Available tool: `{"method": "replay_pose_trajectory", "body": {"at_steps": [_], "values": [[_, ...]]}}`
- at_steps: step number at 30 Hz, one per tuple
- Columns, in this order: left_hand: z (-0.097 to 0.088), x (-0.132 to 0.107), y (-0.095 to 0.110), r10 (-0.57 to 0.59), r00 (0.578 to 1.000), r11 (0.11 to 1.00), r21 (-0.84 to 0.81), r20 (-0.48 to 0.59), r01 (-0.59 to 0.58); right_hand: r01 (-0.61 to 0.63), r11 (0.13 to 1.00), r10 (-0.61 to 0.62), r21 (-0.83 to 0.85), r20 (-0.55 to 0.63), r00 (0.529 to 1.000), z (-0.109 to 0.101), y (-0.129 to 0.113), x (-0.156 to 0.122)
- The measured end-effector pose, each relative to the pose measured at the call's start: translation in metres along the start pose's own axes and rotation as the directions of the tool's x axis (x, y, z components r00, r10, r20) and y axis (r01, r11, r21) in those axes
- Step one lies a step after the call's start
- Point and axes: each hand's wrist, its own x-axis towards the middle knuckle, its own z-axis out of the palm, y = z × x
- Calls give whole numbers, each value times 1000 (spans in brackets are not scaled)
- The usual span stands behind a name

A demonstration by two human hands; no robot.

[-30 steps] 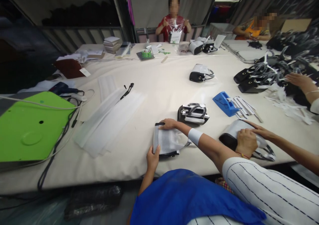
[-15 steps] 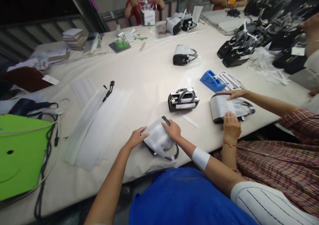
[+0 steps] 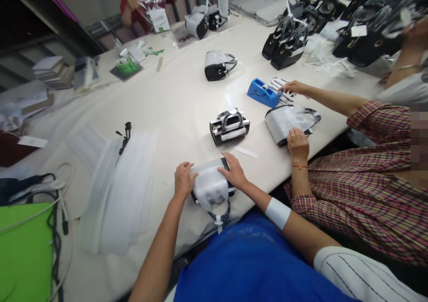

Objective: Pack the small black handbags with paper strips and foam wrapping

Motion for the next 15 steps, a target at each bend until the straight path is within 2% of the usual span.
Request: {"method": "replay_pose_trajectory", "body": {"at_steps": [3, 6, 11, 15], "values": [[12, -10, 14, 25, 998, 997, -66, -65, -30, 256, 967, -250, -18, 162, 955, -3, 13, 16], [25, -16, 25, 72, 990, 987, -137, -124, -89, 387, 921, -385, 46, 254, 887, 2, 26, 30], [31, -22, 29, 43, 971, 987, -140, -235, -78, 499, 849, -527, 173, 225, 820, 7, 30, 37], [27, -22, 28, 45, 977, 983, -165, -210, -81, 496, 843, -537, 209, 260, 803, 4, 18, 35]]}}
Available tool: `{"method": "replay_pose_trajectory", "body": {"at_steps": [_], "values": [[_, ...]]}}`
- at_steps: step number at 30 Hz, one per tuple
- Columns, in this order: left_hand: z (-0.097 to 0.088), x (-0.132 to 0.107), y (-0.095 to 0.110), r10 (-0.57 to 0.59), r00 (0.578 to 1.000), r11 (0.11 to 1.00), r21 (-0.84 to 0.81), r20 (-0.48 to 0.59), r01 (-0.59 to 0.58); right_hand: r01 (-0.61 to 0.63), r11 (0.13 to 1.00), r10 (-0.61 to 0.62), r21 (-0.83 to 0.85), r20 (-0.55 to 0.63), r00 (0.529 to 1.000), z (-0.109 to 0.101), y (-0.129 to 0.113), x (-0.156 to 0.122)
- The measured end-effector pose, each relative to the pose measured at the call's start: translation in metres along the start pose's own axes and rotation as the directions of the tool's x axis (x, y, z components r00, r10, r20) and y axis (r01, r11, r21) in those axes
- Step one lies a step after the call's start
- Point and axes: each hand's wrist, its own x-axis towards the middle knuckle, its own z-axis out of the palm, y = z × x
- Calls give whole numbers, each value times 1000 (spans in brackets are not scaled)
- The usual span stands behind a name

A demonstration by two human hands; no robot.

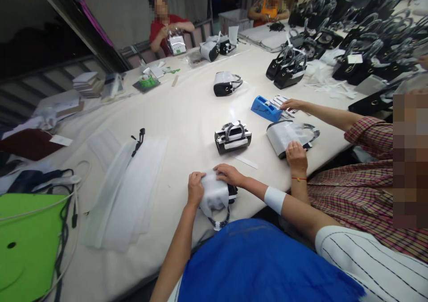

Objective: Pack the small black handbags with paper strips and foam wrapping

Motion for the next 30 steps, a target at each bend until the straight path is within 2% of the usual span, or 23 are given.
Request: {"method": "replay_pose_trajectory", "body": {"at_steps": [5, 10, 13, 17, 20, 24, 30], "values": [[-9, 7, 3, -32, 995, 999, -28, 90, 35, -14, 995, 17, -97, 30, 999, -4, -11, 8], [-18, 13, 4, -61, 972, 996, -54, 226, 75, -8, 982, 16, -186, 44, 999, -4, -12, 13], [-20, 15, 4, -64, 964, 997, -35, 256, 75, -7, 979, 14, -205, 37, 999, -3, -11, 13], [-17, 16, 9, -93, 968, 995, -1, 232, 96, -37, 978, 43, -206, 28, 999, -3, -10, 15], [-13, 17, 12, -158, 963, 987, 48, 218, 152, -82, 978, 85, -194, 11, 996, -1, -9, 17], [-3, 19, 16, -208, 966, 972, 141, 152, 187, -158, 969, 160, -191, -8, 987, 3, -6, 19], [3, 19, 32, -120, 993, 973, 198, -10, 120, -202, 962, 202, -184, -21, 979, 5, -6, 21]]}}
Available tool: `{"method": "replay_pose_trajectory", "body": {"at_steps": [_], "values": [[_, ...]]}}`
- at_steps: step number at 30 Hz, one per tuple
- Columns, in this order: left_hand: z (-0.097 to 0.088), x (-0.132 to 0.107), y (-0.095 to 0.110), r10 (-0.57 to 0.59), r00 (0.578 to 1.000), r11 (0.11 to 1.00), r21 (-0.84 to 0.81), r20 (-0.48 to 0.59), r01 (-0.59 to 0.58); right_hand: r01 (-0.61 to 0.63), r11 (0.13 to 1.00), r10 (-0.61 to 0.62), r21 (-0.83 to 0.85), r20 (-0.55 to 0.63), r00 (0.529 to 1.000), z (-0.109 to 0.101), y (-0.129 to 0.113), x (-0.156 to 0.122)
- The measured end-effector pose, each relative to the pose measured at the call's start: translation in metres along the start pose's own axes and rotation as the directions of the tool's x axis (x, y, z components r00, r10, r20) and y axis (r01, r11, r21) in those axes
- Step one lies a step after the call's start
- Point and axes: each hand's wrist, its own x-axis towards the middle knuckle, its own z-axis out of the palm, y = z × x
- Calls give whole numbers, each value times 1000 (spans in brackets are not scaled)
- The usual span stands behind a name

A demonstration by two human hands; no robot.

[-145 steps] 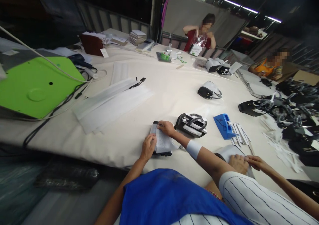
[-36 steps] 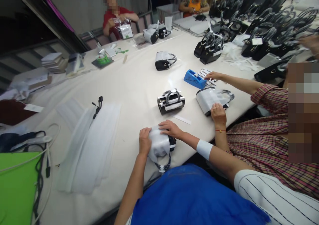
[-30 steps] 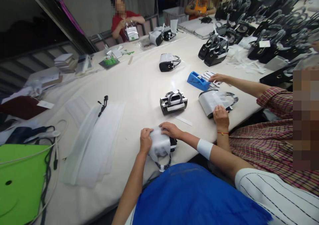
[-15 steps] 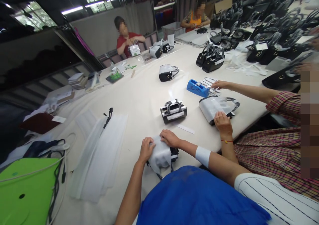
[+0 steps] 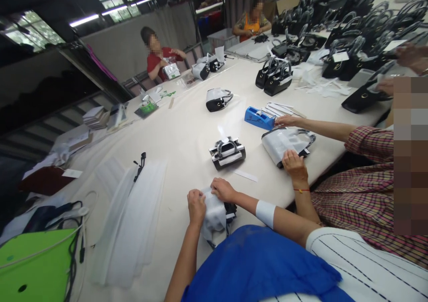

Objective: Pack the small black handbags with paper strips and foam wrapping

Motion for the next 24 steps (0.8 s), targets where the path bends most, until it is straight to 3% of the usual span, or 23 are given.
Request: {"method": "replay_pose_trajectory", "body": {"at_steps": [3, 5, 12, 15, 20, 24], "values": [[-6, -4, 8, 49, 994, 998, 45, -96, -45, -7, 1000, 7, 3, 9, 1000, -3, -2, 1], [-9, -9, 10, 87, 992, 994, 69, -94, -81, -14, 1000, 14, 7, 19, 1000, -5, -2, 1], [5, -33, 10, 85, 990, 996, -42, 111, -81, -16, 1000, 16, 8, 13, 1000, -2, 1, 4], [13, -44, 13, 117, 982, 992, -66, 145, -108, -10, 1000, 10, -20, -4, 1000, 3, 4, 4], [17, -55, 19, 155, 987, 988, -1, 44, -155, 60, 997, -60, -46, 7, 998, 7, 13, 4], [7, -58, 20, -8, 992, 999, 42, -126, 14, 55, 998, -55, 9, -5, 998, 2, 7, -5]]}}
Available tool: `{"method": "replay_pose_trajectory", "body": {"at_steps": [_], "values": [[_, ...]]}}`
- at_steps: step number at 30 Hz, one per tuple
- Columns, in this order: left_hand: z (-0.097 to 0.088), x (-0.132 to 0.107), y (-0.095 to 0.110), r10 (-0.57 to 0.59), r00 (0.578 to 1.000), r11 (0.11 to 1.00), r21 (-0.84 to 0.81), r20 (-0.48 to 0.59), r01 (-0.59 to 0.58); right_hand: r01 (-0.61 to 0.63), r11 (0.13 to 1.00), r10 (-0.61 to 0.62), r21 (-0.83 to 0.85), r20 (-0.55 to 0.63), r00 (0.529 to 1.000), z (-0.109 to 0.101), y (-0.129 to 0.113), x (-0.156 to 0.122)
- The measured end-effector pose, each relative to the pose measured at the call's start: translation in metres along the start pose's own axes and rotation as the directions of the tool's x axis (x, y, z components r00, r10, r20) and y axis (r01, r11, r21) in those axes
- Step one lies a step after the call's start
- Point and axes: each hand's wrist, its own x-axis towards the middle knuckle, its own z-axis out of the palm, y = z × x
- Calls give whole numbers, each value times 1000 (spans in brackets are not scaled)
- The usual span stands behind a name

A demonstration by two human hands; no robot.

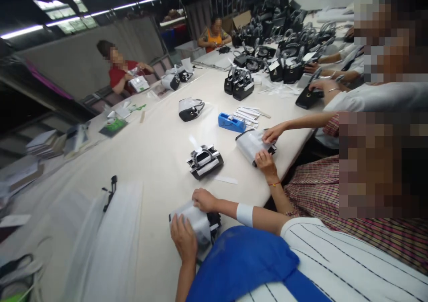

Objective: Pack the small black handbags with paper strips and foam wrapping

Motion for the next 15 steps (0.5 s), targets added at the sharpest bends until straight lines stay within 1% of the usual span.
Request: {"method": "replay_pose_trajectory", "body": {"at_steps": [1, 3, 5, 7, 12, 13, 15], "values": [[-4, 2, -2, -61, 998, 998, 24, -31, 62, -10, 1000, 10, 24, -5, 1000, -1, -2, -2], [-11, 9, -10, -151, 988, 985, 82, -41, 154, -28, 997, 30, 75, -16, 999, -2, -3, -2], [-17, 17, -21, -212, 977, 970, 117, -10, 212, -35, 992, 37, 119, -20, 999, -1, -2, 0], [-20, 24, -31, -267, 964, 959, 109, 22, 263, -31, 989, 34, 147, -17, 999, 1, 0, 2], [-19, 32, -45, -430, 899, 903, 37, 84, 428, -34, 987, 38, 159, -26, 999, 1, -2, 1], [-18, 33, -46, -447, 891, 895, 32, 85, 446, -35, 987, 40, 160, -29, 999, 0, -3, 1], [-18, 33, -47, -454, 888, 891, 34, 75, 453, -37, 986, 43, 162, -31, 999, -1, -3, 0]]}}
